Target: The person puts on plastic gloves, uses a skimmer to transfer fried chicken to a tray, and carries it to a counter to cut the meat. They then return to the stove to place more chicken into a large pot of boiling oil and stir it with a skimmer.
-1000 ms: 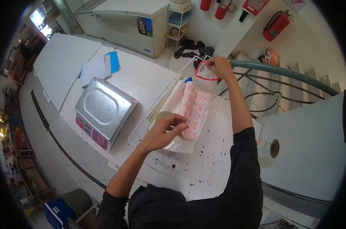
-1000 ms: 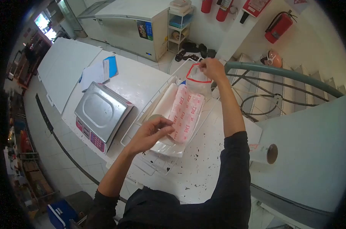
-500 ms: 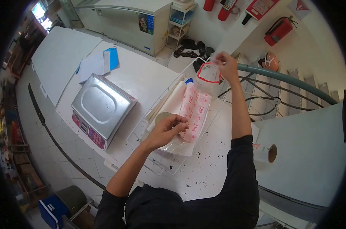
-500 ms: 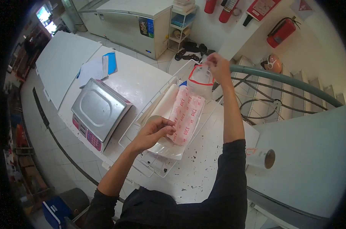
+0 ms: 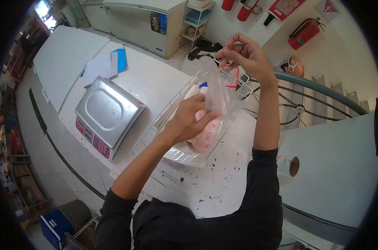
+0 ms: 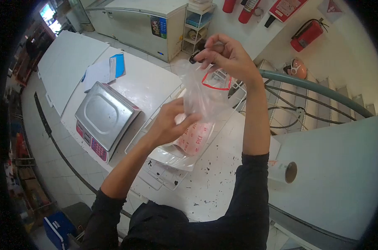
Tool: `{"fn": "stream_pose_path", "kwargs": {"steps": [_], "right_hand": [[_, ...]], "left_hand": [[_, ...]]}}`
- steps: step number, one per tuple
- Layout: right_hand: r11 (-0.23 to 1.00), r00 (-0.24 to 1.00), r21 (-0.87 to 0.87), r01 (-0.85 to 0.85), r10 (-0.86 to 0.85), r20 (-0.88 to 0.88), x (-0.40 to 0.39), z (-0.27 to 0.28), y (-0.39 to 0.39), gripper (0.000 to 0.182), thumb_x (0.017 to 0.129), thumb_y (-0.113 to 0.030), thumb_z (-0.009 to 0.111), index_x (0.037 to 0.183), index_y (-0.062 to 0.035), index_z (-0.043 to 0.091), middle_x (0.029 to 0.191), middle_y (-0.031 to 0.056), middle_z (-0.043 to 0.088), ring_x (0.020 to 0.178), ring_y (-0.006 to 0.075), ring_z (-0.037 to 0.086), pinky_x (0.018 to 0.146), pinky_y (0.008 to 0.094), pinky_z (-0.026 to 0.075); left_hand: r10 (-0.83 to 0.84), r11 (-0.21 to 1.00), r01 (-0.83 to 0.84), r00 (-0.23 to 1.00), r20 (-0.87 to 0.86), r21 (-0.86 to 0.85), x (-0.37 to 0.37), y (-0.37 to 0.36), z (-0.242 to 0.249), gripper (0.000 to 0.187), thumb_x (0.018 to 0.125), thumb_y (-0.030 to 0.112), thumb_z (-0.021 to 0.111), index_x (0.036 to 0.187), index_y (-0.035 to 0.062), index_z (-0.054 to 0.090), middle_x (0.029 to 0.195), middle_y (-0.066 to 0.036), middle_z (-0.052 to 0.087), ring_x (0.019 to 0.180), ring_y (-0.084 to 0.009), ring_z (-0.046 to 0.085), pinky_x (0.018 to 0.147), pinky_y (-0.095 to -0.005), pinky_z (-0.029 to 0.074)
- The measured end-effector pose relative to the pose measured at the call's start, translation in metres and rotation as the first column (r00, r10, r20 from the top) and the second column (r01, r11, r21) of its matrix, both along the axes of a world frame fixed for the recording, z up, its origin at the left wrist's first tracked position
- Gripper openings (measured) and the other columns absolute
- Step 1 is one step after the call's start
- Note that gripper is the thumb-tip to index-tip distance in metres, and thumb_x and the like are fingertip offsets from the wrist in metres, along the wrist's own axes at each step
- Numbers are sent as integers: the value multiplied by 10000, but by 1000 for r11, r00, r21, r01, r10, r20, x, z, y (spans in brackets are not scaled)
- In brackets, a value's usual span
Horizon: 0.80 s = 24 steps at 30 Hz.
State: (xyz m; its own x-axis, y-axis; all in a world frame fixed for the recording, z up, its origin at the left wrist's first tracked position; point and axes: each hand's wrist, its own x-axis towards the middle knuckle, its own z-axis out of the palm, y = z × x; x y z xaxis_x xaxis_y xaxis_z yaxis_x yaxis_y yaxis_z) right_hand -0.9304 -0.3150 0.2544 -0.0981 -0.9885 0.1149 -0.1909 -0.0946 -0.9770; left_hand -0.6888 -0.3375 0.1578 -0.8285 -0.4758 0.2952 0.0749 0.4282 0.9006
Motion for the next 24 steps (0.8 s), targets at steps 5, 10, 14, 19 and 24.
{"fn": "stream_pose_path", "kwargs": {"steps": [5, 10, 14, 19, 24], "right_hand": [[980, 581, 137, 148, 26, -814, -98, -153, -29, 163, 767, -104, 752, 921, -52, 743, 989, 138, 741, 834, 269, 709, 765, 376, 563], [962, 397, 157, 225, 56, -916, -108, -209, -28, 248, 681, -102, 783, 922, -55, 756, 888, 133, 741, 818, 297, 707, 760, 392, 550], [913, 558, 258, 315, 41, -829, -97, -140, -19, 268, 639, -106, 814, 895, -52, 756, 830, 113, 740, 779, 270, 712, 733, 379, 544], [904, 570, 374, 209, 198, -797, -117, -126, -12, 246, 622, -98, 845, 833, -27, 741, 762, 105, 719, 727, 237, 692, 688, 361, 524], [903, 644, 317, 290, 62, -763, -135, -108, -2, 196, 699, -133, 830, 792, -5, 713, 812, 112, 727, 744, 208, 669, 700, 359, 511]], "left_hand": [[96, 914, -144, 985, 143, 378, 61, 19, -27, 245, 872, 165, 778, 1013, -8, 677, 943, -73, 670, 854, -129, 646, 731, -298, 524], [170, 678, -177, 982, 82, 714, 95, 39, -41, 325, 878, 130, 785, 1121, -5, 616, 984, -34, 663, 866, -94, 640, 782, -255, 534], [180, 682, -216, 976, 127, 699, 107, 42, -45, 349, 890, 92, 760, 1194, 14, 607, 1015, -23, 673, 909, -88, 633, 820, -256, 517], [182, 733, -233, 972, 146, 640, 102, 42, -43, 382, 889, 113, 766, 1217, 14, 598, 1020, -21, 670, 909, -85, 628, 828, -251, 510], [161, 744, -220, 976, 149, 632, 100, 46, -46, 418, 891, 130, 768, 1245, 13, 579, 1030, -20, 661, 913, -82, 620, 832, -252, 504]]}}
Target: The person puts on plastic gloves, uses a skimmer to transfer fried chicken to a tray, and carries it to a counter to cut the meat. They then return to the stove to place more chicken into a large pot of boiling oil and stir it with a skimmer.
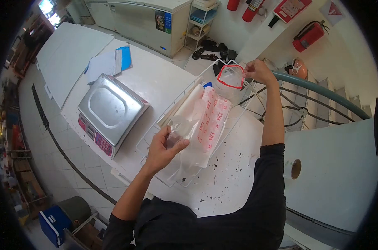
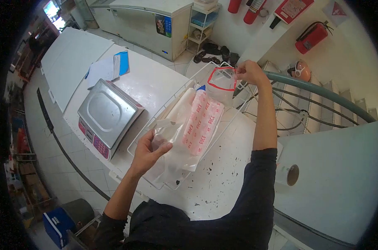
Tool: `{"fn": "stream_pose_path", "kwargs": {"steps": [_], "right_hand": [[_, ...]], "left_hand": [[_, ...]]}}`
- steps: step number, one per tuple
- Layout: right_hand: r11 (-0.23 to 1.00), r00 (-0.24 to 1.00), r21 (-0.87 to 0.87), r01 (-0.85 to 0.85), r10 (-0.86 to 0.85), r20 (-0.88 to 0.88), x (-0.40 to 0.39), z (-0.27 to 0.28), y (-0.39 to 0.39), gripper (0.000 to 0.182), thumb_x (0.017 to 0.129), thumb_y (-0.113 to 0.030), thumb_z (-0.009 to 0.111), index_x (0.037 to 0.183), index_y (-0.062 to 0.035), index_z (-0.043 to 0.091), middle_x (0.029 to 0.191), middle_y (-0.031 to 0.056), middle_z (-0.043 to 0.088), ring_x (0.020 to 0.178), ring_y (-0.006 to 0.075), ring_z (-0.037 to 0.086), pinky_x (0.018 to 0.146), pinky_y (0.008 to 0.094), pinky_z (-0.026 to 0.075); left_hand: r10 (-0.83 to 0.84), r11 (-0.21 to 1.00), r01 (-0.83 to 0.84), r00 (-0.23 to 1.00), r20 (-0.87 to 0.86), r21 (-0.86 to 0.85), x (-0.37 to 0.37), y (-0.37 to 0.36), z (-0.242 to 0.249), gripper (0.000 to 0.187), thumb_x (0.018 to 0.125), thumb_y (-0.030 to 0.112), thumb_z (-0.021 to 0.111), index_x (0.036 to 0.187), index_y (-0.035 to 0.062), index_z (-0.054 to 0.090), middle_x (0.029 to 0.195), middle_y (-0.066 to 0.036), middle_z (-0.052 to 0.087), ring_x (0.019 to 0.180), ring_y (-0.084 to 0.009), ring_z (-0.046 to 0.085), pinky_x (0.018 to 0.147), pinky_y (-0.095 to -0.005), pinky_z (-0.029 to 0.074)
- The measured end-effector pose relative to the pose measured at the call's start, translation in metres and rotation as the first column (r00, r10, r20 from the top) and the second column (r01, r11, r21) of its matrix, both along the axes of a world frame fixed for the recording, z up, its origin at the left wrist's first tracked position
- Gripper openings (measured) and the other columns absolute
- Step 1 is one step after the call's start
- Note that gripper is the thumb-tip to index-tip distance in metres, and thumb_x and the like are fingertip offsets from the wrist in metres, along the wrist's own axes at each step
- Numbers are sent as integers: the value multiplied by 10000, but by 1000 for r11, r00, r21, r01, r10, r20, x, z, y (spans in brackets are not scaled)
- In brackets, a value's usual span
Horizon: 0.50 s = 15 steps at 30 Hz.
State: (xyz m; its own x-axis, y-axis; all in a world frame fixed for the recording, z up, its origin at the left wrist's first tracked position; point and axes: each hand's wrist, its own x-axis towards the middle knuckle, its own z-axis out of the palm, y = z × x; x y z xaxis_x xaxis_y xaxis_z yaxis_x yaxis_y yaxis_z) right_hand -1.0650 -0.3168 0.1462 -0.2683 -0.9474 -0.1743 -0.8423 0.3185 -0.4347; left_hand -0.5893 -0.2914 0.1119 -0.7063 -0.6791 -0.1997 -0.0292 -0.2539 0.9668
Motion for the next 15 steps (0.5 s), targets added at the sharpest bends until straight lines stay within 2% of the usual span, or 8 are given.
{"fn": "stream_pose_path", "kwargs": {"steps": [1, 4, 5, 7, 10, 13, 15], "right_hand": [[1000, 1000, -8, 4, -4, -3, 0, 2, 1, 191, 716, -142, 825, 773, -3, 708, 823, 112, 727, 755, 197, 664, 707, 355, 508], [950, 986, -265, -166, 163, -32, 0, 11, 8, 176, 793, -123, 782, 843, 4, 671, 875, 123, 718, 785, 178, 646, 724, 320, 498], [941, 973, -322, -107, 166, 161, 2, 13, 8, 163, 820, -107, 757, 876, 4, 654, 876, 121, 706, 805, 179, 648, 735, 314, 499], [922, 834, -386, 36, 185, 519, 20, 28, 10, 140, 873, -77, 708, 944, 4, 618, 876, 116, 682, 844, 180, 651, 755, 302, 501], [973, 966, -191, -126, 165, 200, 50, 55, 7, 91, 932, -9, 607, 1002, 2, 549, 862, 102, 660, 869, 190, 675, 778, 305, 517], [902, 872, -389, -188, 335, 356, 129, 102, 18, 93, 928, 69, 524, 986, -3, 527, 825, 94, 637, 872, 191, 688, 779, 324, 537], [854, 791, -377, -357, 492, 364, 178, 123, 22, 162, 898, 120, 484, 1000, -3, 510, 823, 96, 644, 837, 194, 687, 754, 330, 543]], "left_hand": [[5, 1000, -5, 1000, -1, 2, 0, 1, -1, 424, 892, 131, 767, 1251, 13, 574, 1031, -20, 659, 912, -81, 618, 832, -252, 502], [6, 1000, -6, 1000, 13, 1, 3, 3, 4, 421, 899, 130, 761, 1254, 16, 565, 1039, -16, 651, 917, -82, 612, 829, -250, 496], [31, 999, -31, 1000, -2, 8, 5, 3, 5, 400, 907, 125, 752, 1244, 15, 565, 1029, -10, 647, 915, -82, 609, 827, -248, 495], [81, 996, -80, 996, -36, 31, 7, 6, 6, 360, 922, 116, 732, 1224, 13, 565, 1011, 1, 638, 910, -82, 604, 824, -245, 493], [135, 990, -139, 986, 95, 35, 10, 9, 14, 243, 978, 116, 644, 1182, 7, 569, 1025, -16, 614, 900, -81, 590, 841, -237, 475], [229, 932, -202, 972, 55, -302, 20, 5, 0, 217, 995, 129, 589, 1173, 7, 573, 1108, -57, 580, 984, -135, 578, 915, -281, 447], [229, 850, -160, 970, 78, -501, 32, -2, 12, 240, 995, 131, 568, 1202, 10, 576, 1168, -76, 553, 1053, -176, 561, 963, -314, 424]]}}
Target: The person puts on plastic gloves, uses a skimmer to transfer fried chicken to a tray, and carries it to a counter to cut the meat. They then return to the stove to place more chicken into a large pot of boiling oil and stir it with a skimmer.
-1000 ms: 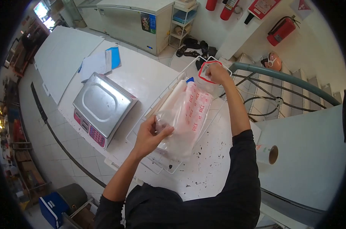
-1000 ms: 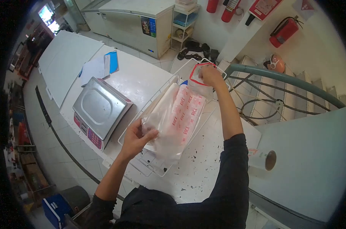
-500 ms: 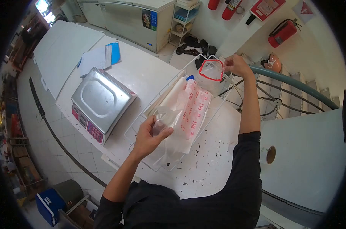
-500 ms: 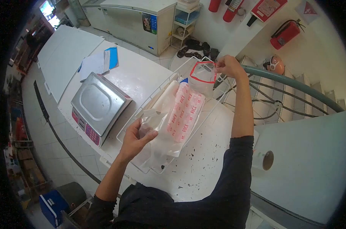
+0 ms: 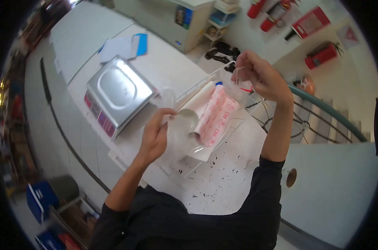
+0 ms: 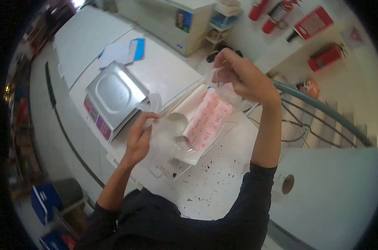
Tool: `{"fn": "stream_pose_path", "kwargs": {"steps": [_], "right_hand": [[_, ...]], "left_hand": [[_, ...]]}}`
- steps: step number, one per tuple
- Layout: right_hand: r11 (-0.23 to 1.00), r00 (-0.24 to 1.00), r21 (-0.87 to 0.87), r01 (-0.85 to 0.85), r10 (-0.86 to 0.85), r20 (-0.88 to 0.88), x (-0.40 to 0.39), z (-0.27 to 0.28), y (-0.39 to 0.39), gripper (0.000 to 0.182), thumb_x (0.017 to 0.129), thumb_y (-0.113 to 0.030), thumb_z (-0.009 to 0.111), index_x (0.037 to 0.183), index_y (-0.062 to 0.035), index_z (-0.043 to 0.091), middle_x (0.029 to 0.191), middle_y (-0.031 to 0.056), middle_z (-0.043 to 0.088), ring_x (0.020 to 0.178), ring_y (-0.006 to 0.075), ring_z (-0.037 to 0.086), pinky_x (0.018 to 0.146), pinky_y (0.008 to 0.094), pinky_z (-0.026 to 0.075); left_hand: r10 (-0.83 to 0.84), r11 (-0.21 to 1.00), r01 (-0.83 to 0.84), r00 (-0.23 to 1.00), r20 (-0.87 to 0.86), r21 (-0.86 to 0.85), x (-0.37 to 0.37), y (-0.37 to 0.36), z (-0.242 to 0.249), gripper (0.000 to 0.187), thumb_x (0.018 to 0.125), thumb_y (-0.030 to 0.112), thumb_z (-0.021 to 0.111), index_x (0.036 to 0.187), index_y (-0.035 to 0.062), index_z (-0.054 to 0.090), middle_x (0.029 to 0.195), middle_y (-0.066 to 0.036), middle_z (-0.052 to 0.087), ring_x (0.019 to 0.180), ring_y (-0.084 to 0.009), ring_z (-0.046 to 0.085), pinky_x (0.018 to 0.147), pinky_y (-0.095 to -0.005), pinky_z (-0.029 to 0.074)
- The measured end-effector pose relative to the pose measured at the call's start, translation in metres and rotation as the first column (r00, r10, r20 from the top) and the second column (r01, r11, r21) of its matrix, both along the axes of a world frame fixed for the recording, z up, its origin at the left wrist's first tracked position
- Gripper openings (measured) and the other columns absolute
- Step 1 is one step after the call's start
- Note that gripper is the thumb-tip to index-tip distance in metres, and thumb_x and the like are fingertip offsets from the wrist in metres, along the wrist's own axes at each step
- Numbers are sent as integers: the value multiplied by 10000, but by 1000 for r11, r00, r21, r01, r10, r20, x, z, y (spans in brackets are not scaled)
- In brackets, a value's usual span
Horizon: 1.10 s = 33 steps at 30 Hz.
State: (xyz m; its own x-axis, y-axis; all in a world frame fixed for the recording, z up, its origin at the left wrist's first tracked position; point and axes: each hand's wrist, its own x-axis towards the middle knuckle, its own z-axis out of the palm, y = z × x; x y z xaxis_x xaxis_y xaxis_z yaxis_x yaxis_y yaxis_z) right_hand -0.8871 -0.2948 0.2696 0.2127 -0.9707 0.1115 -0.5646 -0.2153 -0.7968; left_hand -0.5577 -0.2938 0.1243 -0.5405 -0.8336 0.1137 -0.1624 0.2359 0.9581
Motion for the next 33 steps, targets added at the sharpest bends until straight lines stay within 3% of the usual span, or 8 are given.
{"fn": "stream_pose_path", "kwargs": {"steps": [5, 10, 14, 16, 18, 20, 28, 33], "right_hand": [[864, 861, 29, -503, 499, 97, 131, 18, -5, 192, 937, 138, 418, 1017, -17, 500, 893, 92, 677, 814, 146, 654, 687, 267, 516], [888, 884, -169, -427, 449, 129, 244, 3, -5, 207, 947, 10, 550, 1143, -26, 492, 899, 110, 678, 730, 194, 654, 656, 303, 526], [969, 878, -60, -239, 242, 413, 319, -14, 40, 353, 1054, -231, 527, 1288, 28, 477, 1142, 133, 640, 932, 172, 636, 810, 335, 521], [954, 868, -62, -294, 294, 400, 352, -64, 68, 443, 1087, -300, 437, 1376, 35, 463, 1243, 132, 610, 1147, 186, 565, 1026, 322, 429], [896, 835, 347, -277, 45, 549, 396, -121, 117, 533, 1077, -354, 458, 1440, 36, 450, 1318, 112, 599, 1225, 190, 536, 1071, 332, 395], [753, 720, 305, -583, 305, 623, 448, -122, 163, 403, 1028, -258, 590, 1311, 28, 582, 1162, 96, 669, 1047, 177, 638, 914, 318, 511], [256, 538, 494, -831, 138, 832, 605, -166, 355, 171, 1005, -125, 606, 1095, 15, 647, 1012, 108, 704, 908, 192, 677, 830, 352, 563], [55, 547, 584, -810, 427, 720, 681, -201, 466, 190, 984, -95, 624, 1124, 32, 643, 1048, 137, 715, 908, 211, 705, 795, 361, 596]], "left_hand": [[42, 946, -53, 998, -42, -320, 39, 11, 68, 230, 976, 108, 593, 1192, 46, 642, 1172, -137, 549, 1138, -261, 534, 958, -350, 433], [-94, 993, 82, 982, -162, -84, 109, 50, 76, 281, 963, 193, 668, 1183, 20, 663, 1071, -108, 627, 1057, -180, 576, 925, -312, 450], [345, 936, -293, 876, -338, 196, 198, 121, 63, 249, 1000, 189, 639, 1150, -6, 680, 1000, -16, 688, 890, -72, 602, 797, -260, 494], [559, 829, -521, 764, -323, 203, 241, 168, 45, 237, 996, 220, 653, 1101, 10, 686, 931, 14, 687, 837, -47, 598, 738, -234, 495], [684, 727, -641, 644, -342, 248, 283, 222, 34, 238, 985, 223, 671, 1097, 13, 686, 932, 10, 687, 847, -43, 595, 745, -232, 494], [787, 606, -755, 523, -328, 250, 320, 279, 6, 174, 963, 202, 697, 959, 32, 659, 877, 29, 654, 794, -30, 558, 681, -226, 454], [920, 58, -967, -45, -388, 248, 389, 573, -37, 218, 924, 183, 739, 905, 84, 545, 771, 59, 544, 696, -19, 458, 609, -199, 360], [778, -617, -787, -612, 144, -10, 381, 773, -109, 382, 932, 295, 713, 1105, 18, 516, 851, -105, 654, 726, -223, 602, 656, -401, 486]]}}
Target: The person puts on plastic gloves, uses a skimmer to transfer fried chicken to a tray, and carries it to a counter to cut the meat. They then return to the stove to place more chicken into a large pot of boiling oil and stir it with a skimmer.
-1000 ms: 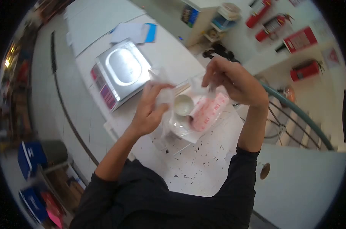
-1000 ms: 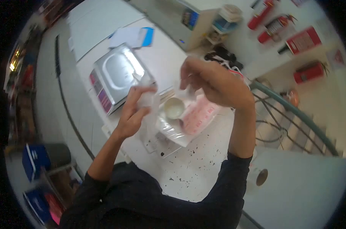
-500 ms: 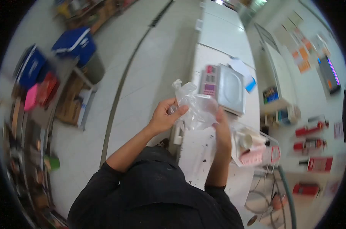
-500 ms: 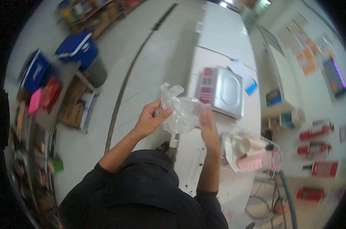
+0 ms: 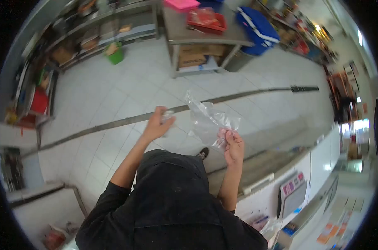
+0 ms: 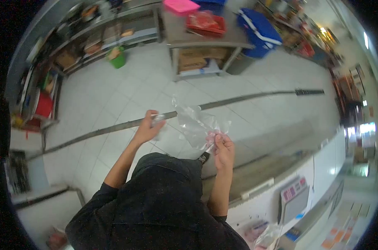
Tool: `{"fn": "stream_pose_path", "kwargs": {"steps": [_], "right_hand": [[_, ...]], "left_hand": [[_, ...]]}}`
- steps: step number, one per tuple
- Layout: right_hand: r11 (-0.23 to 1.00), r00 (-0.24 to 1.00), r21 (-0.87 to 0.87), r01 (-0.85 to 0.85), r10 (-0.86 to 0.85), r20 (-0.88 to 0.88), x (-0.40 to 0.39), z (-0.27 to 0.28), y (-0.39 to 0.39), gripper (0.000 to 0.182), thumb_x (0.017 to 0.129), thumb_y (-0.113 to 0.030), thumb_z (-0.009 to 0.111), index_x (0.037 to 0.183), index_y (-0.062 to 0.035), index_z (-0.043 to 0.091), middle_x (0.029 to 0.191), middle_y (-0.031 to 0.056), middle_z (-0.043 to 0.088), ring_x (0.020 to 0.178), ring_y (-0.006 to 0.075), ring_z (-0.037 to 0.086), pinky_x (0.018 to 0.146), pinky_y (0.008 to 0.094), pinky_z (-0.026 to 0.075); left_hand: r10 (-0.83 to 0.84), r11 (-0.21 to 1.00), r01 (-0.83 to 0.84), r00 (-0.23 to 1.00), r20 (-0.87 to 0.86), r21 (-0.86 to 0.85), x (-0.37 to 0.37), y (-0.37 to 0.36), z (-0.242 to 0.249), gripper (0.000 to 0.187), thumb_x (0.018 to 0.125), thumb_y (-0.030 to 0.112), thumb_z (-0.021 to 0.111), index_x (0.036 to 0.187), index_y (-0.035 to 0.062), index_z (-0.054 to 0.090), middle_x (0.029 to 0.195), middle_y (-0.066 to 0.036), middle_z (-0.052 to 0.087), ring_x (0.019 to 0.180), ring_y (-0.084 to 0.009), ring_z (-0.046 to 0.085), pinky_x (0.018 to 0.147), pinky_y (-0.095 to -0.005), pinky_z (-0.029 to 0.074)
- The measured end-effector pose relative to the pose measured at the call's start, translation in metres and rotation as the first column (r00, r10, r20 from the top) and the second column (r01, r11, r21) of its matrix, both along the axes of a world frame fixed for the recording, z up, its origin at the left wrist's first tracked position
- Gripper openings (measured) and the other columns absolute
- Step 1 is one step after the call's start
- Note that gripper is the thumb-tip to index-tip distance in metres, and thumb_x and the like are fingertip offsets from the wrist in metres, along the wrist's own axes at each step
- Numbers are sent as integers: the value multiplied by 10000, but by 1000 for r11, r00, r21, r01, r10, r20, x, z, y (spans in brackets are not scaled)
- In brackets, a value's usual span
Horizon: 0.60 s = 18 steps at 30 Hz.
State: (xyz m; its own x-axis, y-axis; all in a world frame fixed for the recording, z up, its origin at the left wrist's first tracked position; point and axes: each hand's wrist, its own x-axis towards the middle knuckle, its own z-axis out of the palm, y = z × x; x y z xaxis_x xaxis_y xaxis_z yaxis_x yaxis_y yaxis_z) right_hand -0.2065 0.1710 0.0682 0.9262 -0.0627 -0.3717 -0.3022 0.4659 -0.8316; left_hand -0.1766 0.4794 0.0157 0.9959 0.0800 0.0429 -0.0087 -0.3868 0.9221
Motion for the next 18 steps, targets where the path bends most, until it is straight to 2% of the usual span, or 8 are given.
{"fn": "stream_pose_path", "kwargs": {"steps": [1, 2, 5, 9, 11, 14, 17, 18], "right_hand": [[995, 997, -74, -72, 73, 4, 15, -3, 26, 192, 973, -82, 635, 1120, 42, 648, 1041, 140, 718, 900, 211, 709, 782, 358, 602], [979, 989, -149, -142, 146, 11, 30, -5, 50, 195, 963, -70, 646, 1115, 51, 653, 1033, 142, 722, 892, 210, 713, 770, 355, 607], [892, 940, -308, -332, 339, -33, 68, -21, 121, 182, 920, -33, 686, 1069, 71, 677, 951, 135, 731, 858, 203, 722, 750, 340, 616], [812, 853, -311, -495, 522, 7, 105, -41, 203, 145, 869, -1, 738, 990, 72, 703, 866, 123, 730, 729, 163, 687, 660, 282, 568], [705, 773, -434, -561, 634, 31, 124, -42, 241, 133, 929, -16, 635, 979, 91, 697, 905, 144, 734, 704, 166, 672, 647, 274, 549], [536, 579, -615, -579, 801, 154, 161, -76, 280, 234, 971, -66, 520, 1004, 95, 686, 953, 153, 732, 711, 183, 680, 665, 289, 547], [441, 480, -406, -801, 877, 6, 198, -61, 324, 229, 952, -83, 564, 1061, 75, 688, 889, 135, 737, 713, 176, 687, 673, 310, 548], [247, 325, -529, -812, 944, -58, 220, -57, 337, 222, 928, -99, 602, 1069, 40, 702, 822, 129, 740, 734, 174, 707, 682, 320, 553]], "left_hand": [[122, 939, -91, 990, -75, 331, -9, 41, 0, 391, 954, 294, 659, 1164, -3, 514, 876, -165, 655, 782, -308, 624, 700, -433, 506], [264, 768, -134, 957, -119, 626, -21, 75, 1, 412, 977, 293, 605, 1224, -23, 512, 901, -224, 655, 837, -393, 646, 743, -466, 526], [343, 696, -86, 912, -225, 713, -46, 156, -29, 329, 962, 112, 535, 1257, -29, 506, 1032, -268, 649, 873, -457, 641, 759, -503, 532], [379, 663, -297, 925, 34, 687, -65, 169, -24, 333, 902, 6, 522, 1234, -19, 515, 1159, -280, 586, 843, -415, 645, 737, -501, 529], [307, 687, -316, 942, 133, 654, -53, 172, 10, 344, 880, 9, 568, 1222, -6, 524, 1187, -270, 560, 823, -383, 645, 719, -482, 529], [115, 982, -96, 987, -112, 164, -12, 187, 61, 421, 849, 104, 707, 1221, 12, 531, 1149, -213, 584, 761, -278, 637, 680, -405, 526], [265, 958, -286, 909, -323, -19, 37, 194, 70, 575, 782, 237, 833, 1231, 36, 535, 1165, -165, 594, 686, -186, 591, 637, -330, 501], [325, 944, -330, 922, -208, 13, 53, 202, 67, 709, 740, 336, 884, 1291, 61, 531, 1233, -140, 594, 635, -139, 534, 603, -305, 477]]}}
